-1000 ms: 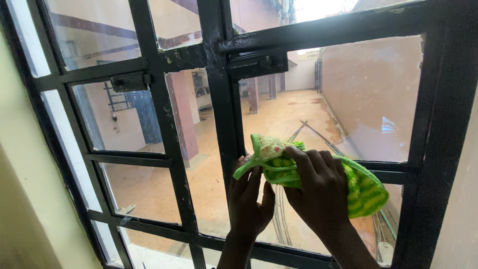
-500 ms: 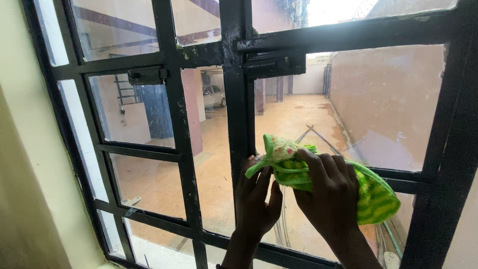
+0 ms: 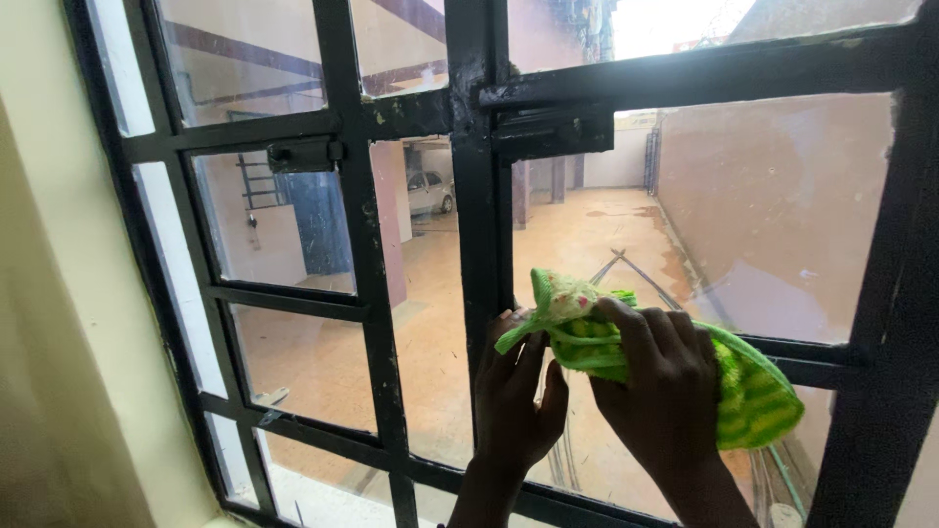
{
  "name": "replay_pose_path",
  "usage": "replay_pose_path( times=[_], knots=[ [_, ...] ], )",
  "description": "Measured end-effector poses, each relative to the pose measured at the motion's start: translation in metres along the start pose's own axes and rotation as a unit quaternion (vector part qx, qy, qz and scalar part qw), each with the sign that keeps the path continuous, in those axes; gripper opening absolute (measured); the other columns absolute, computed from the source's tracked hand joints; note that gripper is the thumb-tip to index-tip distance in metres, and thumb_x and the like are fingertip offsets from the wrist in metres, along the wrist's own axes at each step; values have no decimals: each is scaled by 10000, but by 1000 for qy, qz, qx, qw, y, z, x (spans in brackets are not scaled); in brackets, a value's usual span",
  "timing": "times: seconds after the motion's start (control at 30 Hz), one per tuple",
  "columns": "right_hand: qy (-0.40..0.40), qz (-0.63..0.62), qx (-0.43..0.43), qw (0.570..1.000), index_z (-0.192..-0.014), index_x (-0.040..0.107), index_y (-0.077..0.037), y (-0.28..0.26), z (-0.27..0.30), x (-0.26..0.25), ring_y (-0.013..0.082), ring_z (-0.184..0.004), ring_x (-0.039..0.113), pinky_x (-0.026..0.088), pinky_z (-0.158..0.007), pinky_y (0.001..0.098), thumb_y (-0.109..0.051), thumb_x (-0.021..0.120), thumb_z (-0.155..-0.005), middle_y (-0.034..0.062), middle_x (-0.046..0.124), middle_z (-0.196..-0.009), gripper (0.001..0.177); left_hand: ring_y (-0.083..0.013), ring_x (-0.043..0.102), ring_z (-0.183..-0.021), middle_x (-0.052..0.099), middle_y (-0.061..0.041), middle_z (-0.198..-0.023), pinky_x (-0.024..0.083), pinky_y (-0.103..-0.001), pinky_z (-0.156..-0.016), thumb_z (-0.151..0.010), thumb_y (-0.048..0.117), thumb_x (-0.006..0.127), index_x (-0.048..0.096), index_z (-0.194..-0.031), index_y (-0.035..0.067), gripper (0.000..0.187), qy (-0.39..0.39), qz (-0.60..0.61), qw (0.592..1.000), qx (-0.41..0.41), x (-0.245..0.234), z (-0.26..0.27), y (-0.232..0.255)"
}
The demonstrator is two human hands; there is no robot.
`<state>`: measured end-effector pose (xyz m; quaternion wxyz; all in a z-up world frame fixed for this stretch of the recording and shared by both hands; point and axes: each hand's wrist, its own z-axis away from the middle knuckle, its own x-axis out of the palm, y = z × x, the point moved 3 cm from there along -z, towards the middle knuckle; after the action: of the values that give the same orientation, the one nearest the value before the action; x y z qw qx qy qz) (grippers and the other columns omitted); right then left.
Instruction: The person wipes the window frame and glass panes with a green cloth. They move systematically across the frame sections and the lower sill, rubbing the surfaces to remove dirt.
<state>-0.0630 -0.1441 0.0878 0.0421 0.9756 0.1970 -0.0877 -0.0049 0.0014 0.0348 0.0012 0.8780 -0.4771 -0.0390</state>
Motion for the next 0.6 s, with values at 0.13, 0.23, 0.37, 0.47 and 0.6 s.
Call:
replay_pose_path(
  times=[0.13,0.23,0.37,0.47,0.6],
  knots=[
    [2,6,-4,1000,-1228,642,-92,1,3,3,313,-939,636,456,-835,465,-182,814,-715,106,670,-970,548,-450,534,-1381,614,-254,-1383,442,-526,-1177,-902,81,685,627,-1317,-59,442,6,4,1000,-2,-2,2,0],
    [-13,11,4,1000,-1233,642,-86,4,4,7,290,-909,642,462,-828,451,-209,831,-738,103,678,-966,543,-431,539,-1395,616,-237,-1383,435,-525,-1209,-917,89,684,629,-1316,-49,425,7,-2,1000,-2,1,4,0],
    [-5,11,-4,1000,-1240,640,-88,5,8,8,295,-947,650,467,-851,447,-219,837,-737,113,680,-994,556,-418,542,-1408,607,-241,-1388,440,-516,-1217,-942,83,662,624,-1332,-50,414,2,13,1000,-7,2,4,-1],
    [-16,23,1,1000,-1250,640,-86,6,8,10,286,-946,652,467,-858,442,-210,838,-740,113,682,-998,561,-406,555,-1402,608,-242,-1375,445,-516,-1226,-952,77,647,623,-1329,-44,396,-1,23,1000,-5,2,3,-2],
    [-18,23,9,1000,-1262,645,-99,5,9,9,292,-967,647,461,-887,451,-179,825,-716,104,682,-998,581,-408,563,-1391,616,-237,-1361,432,-535,-1245,-945,72,649,619,-1322,-45,395,15,18,1000,9,1,4,-1]
  ],
)
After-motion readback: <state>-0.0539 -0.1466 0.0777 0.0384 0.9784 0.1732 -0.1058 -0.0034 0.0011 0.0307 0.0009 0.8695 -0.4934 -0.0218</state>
